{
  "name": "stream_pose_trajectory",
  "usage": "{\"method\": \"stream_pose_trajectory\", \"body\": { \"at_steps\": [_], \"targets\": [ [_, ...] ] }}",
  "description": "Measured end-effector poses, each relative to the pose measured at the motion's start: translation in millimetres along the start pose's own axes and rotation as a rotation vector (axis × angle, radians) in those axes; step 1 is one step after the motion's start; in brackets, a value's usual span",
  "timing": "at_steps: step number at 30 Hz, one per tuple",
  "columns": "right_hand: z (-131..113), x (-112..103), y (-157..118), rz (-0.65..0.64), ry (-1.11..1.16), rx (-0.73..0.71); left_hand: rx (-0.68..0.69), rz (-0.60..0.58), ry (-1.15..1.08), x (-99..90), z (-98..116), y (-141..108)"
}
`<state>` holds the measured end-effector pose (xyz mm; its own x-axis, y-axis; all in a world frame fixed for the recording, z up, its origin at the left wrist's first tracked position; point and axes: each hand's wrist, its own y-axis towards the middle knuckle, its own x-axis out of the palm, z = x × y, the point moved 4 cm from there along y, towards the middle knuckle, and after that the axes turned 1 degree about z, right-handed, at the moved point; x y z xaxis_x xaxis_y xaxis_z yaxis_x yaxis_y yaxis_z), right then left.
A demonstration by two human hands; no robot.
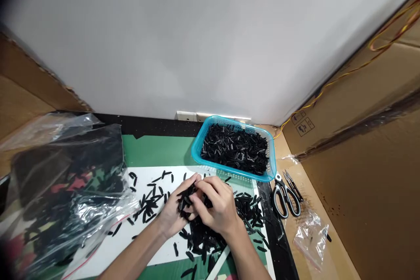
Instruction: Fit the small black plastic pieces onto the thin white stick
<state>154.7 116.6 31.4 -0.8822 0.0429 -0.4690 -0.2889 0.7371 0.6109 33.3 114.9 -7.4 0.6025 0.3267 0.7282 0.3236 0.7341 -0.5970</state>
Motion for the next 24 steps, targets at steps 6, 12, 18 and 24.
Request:
{"method": "stream_pose_trajectory", "body": {
  "at_steps": [6, 12, 18, 24],
  "targets": [
    [5.3, -3.3, -0.7, -0.001, 0.072, 0.094, 0.003, -0.073, 0.056, 4.3, -1.3, -0.7],
    [-0.2, -5.5, 1.9, 0.043, 0.110, 0.206, 0.115, -0.035, 0.092, 7.8, 0.3, -2.7],
    [4.1, -0.8, 2.0, 0.064, 0.234, 0.430, 0.149, -0.033, 0.070, 4.2, -1.3, 0.8],
    [7.1, 1.5, 0.6, 0.087, 0.307, 0.508, 0.156, 0.005, 0.071, 0.4, -3.0, 1.3]
  ]
}}
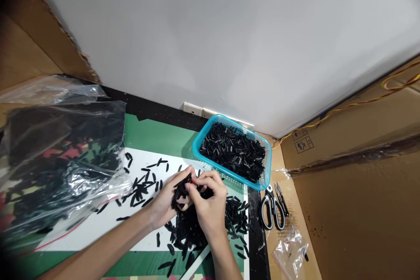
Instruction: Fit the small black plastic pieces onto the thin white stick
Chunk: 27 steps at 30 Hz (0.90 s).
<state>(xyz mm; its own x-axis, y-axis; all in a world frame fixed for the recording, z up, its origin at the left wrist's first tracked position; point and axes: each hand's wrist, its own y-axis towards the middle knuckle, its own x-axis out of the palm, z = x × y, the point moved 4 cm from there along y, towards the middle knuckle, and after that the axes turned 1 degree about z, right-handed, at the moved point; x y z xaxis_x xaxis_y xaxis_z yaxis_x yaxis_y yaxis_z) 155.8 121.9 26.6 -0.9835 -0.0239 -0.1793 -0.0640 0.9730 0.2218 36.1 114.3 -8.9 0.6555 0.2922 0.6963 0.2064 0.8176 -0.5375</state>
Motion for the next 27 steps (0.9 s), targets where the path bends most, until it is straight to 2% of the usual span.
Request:
{"method": "stream_pose_trajectory", "body": {
  "at_steps": [10, 18, 21, 27],
  "targets": [
    [-2.1, 5.1, 2.4, -0.051, 0.051, -0.019, 0.012, -0.012, -0.048, 1.9, 4.0, 1.8],
    [7.4, -5.8, 8.1, 0.025, 0.308, 0.150, -0.092, -0.317, -0.078, 7.5, 6.2, 0.0],
    [12.0, -8.0, 10.2, 0.014, 0.385, 0.192, -0.098, -0.355, -0.099, 9.9, 7.6, -1.1],
    [13.5, -9.2, 12.1, -0.009, 0.412, 0.201, -0.120, -0.352, -0.091, 12.9, 9.7, -2.6]
  ]
}}
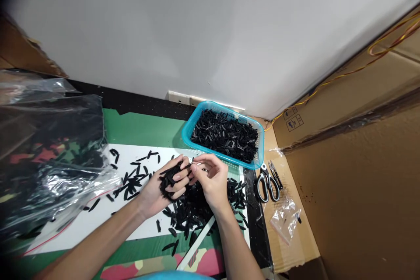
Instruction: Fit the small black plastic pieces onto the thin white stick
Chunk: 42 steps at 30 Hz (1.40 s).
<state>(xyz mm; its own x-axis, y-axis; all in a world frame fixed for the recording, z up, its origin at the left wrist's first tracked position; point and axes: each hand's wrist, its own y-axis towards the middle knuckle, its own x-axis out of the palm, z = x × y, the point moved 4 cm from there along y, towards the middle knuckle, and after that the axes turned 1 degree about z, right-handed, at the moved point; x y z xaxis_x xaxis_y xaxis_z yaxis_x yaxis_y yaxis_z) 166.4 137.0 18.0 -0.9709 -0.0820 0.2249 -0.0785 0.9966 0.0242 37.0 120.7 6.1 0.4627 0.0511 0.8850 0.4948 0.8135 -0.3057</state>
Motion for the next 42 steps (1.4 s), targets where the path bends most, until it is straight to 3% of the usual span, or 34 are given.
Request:
{"method": "stream_pose_trajectory", "body": {
  "at_steps": [16, 23, 34, 42],
  "targets": [
    [-5.0, -5.7, 2.8, 0.008, -0.050, -0.041, -0.052, -0.013, 0.086, 0.5, -5.6, -0.9],
    [-11.1, -4.1, 1.6, -0.069, -0.069, -0.106, -0.041, -0.011, 0.106, 1.9, -5.2, -2.1],
    [6.0, -7.3, 3.7, -0.066, -0.009, 0.083, 0.007, 0.005, 0.145, 7.5, -3.3, -1.4],
    [3.3, -6.1, 5.4, -0.092, -0.005, 0.087, -0.025, 0.009, 0.066, 5.2, -2.3, -2.7]
  ]
}}
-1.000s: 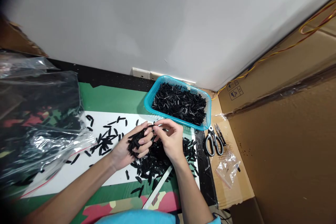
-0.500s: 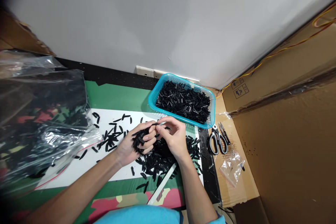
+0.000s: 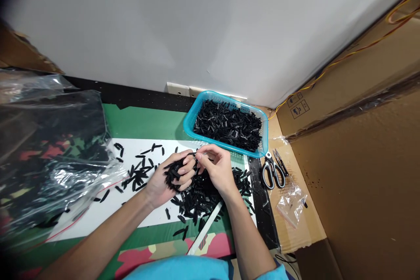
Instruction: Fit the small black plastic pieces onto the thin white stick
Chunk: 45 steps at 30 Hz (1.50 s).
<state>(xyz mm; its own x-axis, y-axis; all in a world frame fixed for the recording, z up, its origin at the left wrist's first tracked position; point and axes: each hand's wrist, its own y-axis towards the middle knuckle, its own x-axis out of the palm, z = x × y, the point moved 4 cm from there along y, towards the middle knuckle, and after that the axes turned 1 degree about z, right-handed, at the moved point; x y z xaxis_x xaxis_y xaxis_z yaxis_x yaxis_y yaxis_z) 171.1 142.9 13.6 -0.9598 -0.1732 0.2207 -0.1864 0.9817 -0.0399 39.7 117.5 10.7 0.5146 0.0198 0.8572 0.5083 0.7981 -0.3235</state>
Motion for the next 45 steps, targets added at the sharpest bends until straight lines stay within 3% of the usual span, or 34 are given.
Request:
{"method": "stream_pose_trajectory", "body": {
  "at_steps": [4, 7, 13, 16, 18, 21, 26, 29, 37, 45],
  "targets": [
    [-3.2, 1.7, -1.4, -0.010, -0.052, -0.045, -0.013, -0.003, -0.018, -0.4, 0.3, -0.7],
    [-7.7, 1.4, -6.5, 0.057, -0.240, -0.168, -0.009, -0.017, -0.012, 0.2, 0.2, 0.8],
    [-35.5, -10.3, -16.7, 0.388, -0.808, -0.700, 0.007, -0.071, -0.055, -0.3, -0.2, 1.6],
    [-50.7, -24.8, -8.3, 0.579, -0.926, -0.733, 0.026, -0.073, -0.121, -0.5, 3.4, -0.9],
    [-56.8, -27.3, -2.7, 0.532, -1.027, -0.712, 0.058, -0.071, -0.154, -0.4, 9.1, -3.5],
    [-55.5, -21.9, -9.0, 0.368, -0.956, -0.701, 0.120, -0.070, -0.198, -1.7, 20.9, -8.1],
    [-22.2, 13.9, -33.0, -0.142, -0.795, -0.566, 0.204, -0.042, -0.261, -8.7, 35.5, -12.5],
    [-7.2, 30.3, -39.0, -0.288, -0.812, -0.534, 0.220, -0.032, -0.278, -10.6, 36.4, -12.2],
    [-5.5, 29.8, -39.6, -0.241, -0.807, -0.559, 0.217, -0.020, -0.295, -11.3, 34.9, -10.6],
    [-16.4, 14.2, -35.5, -0.014, -0.690, -0.553, 0.179, 0.001, -0.136, -6.7, 33.8, -10.0]
  ]
}}
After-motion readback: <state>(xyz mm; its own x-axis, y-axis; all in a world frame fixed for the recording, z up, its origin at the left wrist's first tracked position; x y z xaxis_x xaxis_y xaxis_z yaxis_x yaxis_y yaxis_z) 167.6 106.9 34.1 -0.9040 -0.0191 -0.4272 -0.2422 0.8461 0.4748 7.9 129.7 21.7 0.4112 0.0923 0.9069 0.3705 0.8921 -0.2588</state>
